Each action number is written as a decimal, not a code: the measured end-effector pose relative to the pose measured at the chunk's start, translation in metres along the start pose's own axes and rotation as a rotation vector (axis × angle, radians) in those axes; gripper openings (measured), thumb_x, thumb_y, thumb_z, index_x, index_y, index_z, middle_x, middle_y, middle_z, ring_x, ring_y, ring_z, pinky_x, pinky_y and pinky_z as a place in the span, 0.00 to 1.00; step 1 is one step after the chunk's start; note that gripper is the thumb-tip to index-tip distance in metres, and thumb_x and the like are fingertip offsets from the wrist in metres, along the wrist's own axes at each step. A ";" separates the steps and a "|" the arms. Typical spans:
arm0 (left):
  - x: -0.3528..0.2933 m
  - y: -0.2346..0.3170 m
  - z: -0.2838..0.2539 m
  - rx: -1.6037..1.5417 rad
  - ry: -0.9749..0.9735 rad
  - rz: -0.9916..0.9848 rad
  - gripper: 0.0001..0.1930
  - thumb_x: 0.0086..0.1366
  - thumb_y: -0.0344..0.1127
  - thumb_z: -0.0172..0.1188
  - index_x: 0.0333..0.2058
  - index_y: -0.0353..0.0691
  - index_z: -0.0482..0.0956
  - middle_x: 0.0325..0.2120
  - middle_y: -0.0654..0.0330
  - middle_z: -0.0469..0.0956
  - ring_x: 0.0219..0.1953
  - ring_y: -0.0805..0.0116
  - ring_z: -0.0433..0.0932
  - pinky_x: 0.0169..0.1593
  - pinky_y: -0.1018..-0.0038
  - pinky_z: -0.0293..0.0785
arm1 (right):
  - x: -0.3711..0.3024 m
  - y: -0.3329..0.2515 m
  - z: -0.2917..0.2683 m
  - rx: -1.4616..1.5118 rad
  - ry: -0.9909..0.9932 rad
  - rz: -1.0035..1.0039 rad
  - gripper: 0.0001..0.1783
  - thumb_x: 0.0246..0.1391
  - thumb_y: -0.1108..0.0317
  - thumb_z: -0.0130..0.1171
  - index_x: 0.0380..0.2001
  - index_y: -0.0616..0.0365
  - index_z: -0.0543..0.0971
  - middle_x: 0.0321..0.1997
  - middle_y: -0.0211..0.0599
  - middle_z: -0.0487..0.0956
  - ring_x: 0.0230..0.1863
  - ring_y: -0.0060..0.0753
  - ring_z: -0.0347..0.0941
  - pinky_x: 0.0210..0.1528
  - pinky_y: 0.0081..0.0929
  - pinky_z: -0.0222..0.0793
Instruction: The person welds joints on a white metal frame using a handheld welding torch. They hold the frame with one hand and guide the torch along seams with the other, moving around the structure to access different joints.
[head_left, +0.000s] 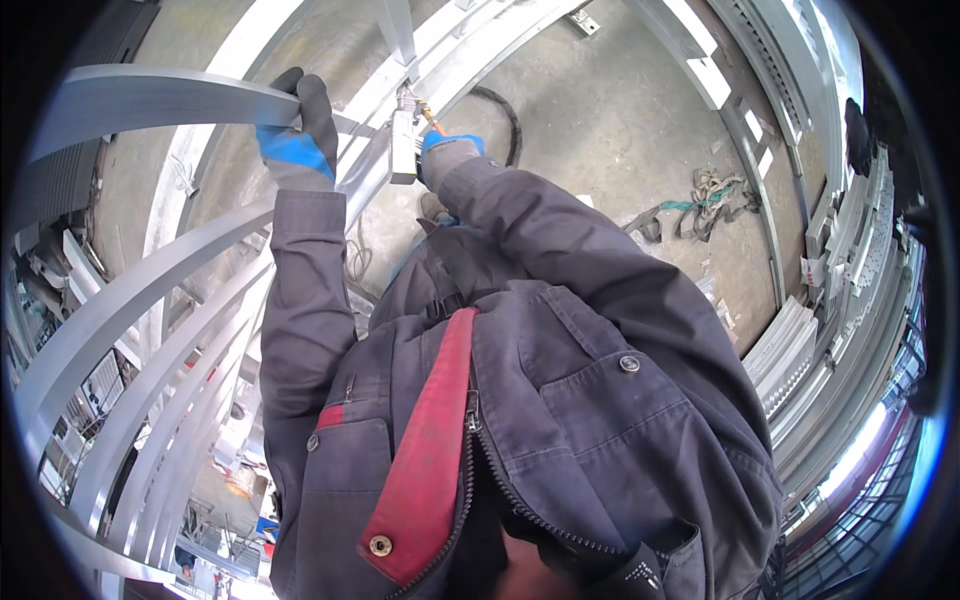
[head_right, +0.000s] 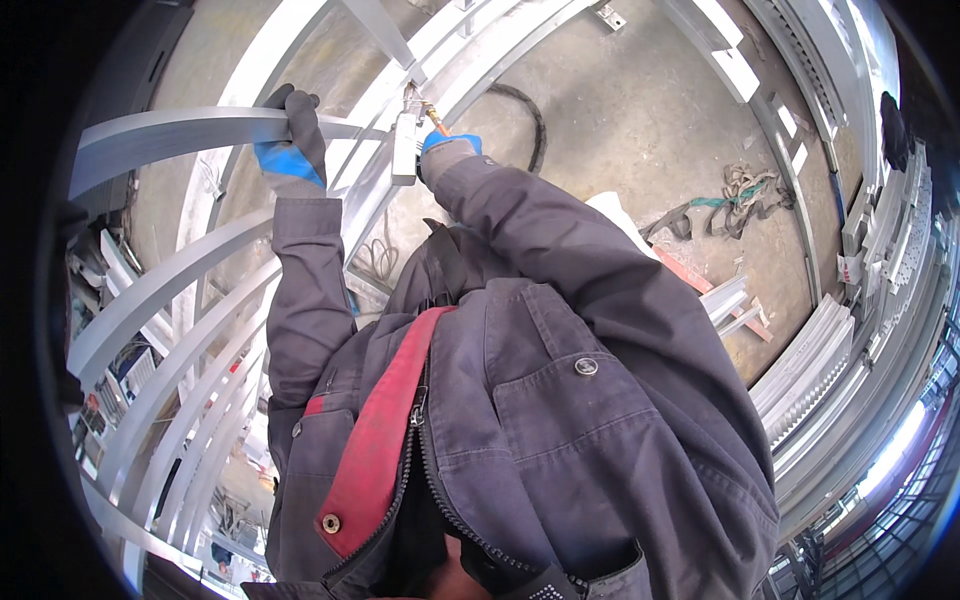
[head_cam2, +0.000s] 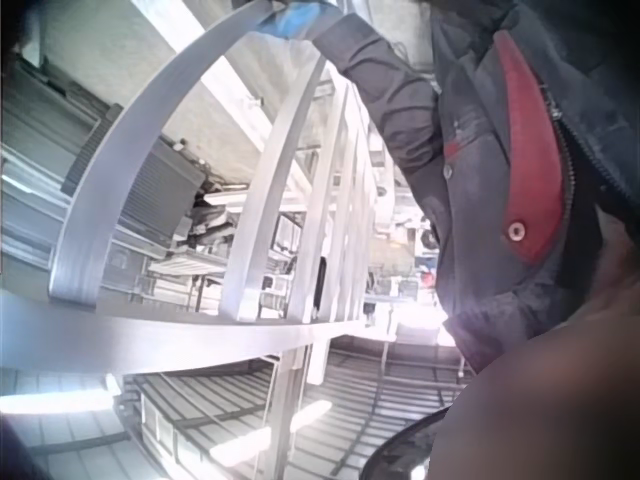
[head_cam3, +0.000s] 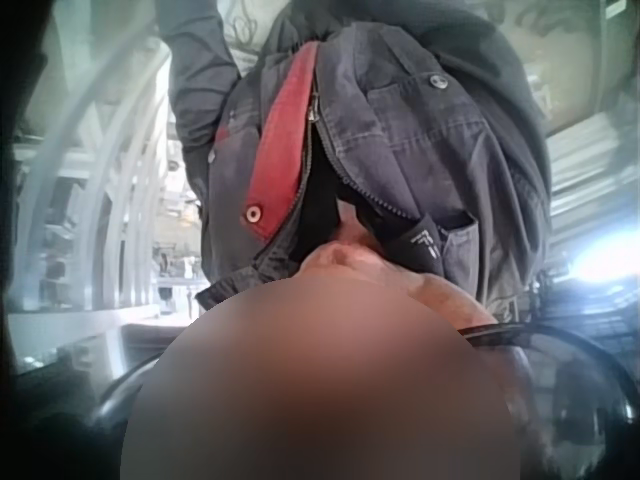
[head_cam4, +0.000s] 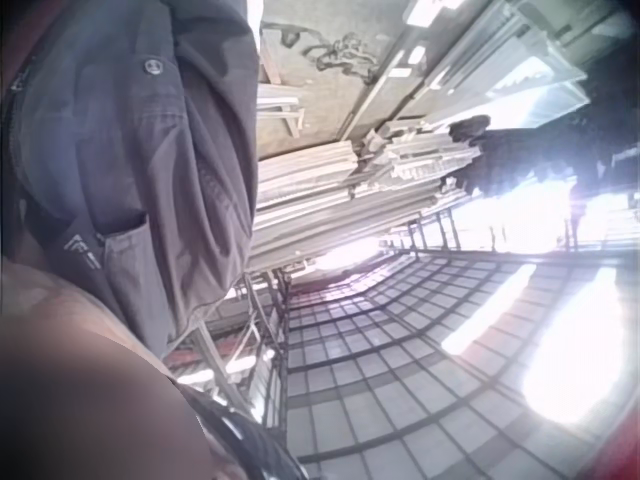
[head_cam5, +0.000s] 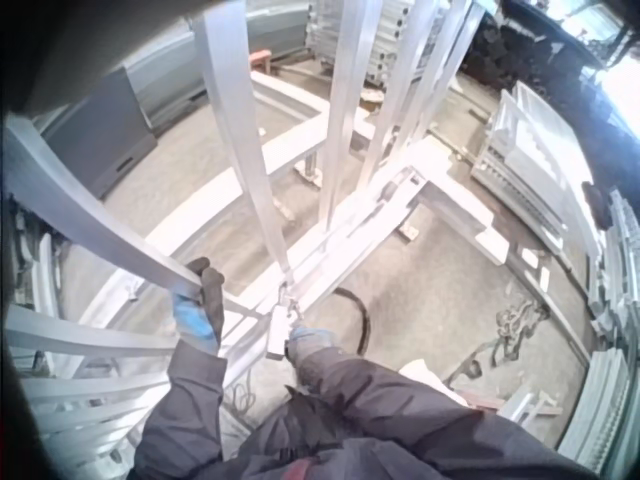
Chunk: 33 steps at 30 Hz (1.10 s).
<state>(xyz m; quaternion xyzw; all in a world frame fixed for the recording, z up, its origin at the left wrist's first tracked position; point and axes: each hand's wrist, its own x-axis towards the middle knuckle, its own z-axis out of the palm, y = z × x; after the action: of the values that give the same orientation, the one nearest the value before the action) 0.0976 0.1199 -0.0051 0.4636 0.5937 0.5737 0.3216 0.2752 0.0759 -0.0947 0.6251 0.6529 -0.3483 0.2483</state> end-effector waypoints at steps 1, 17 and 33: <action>0.000 -0.001 0.000 0.012 -0.010 0.007 0.25 0.65 0.47 0.70 0.49 0.29 0.80 0.43 0.52 0.82 0.46 0.64 0.79 0.52 0.69 0.75 | 0.000 0.000 0.001 0.007 0.030 -0.003 0.20 0.63 0.54 0.57 0.53 0.52 0.81 0.45 0.42 0.87 0.47 0.45 0.85 0.44 0.43 0.79; 0.003 -0.010 0.000 -0.044 -0.007 0.046 0.22 0.65 0.43 0.72 0.47 0.30 0.80 0.43 0.52 0.82 0.46 0.65 0.79 0.52 0.70 0.76 | -0.006 0.001 0.006 0.023 0.040 0.042 0.20 0.63 0.58 0.59 0.56 0.46 0.80 0.46 0.35 0.87 0.49 0.39 0.85 0.46 0.41 0.78; 0.000 -0.001 -0.001 0.033 -0.021 0.030 0.24 0.65 0.45 0.70 0.48 0.29 0.80 0.43 0.52 0.82 0.46 0.64 0.80 0.52 0.69 0.76 | -0.037 0.008 0.003 0.024 0.071 0.027 0.17 0.61 0.57 0.59 0.51 0.48 0.84 0.45 0.39 0.87 0.48 0.44 0.85 0.47 0.43 0.79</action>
<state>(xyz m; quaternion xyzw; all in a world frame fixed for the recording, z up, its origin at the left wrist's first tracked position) 0.0968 0.1200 -0.0062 0.4835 0.5927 0.5639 0.3114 0.2863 0.0498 -0.0699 0.6486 0.6486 -0.3305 0.2220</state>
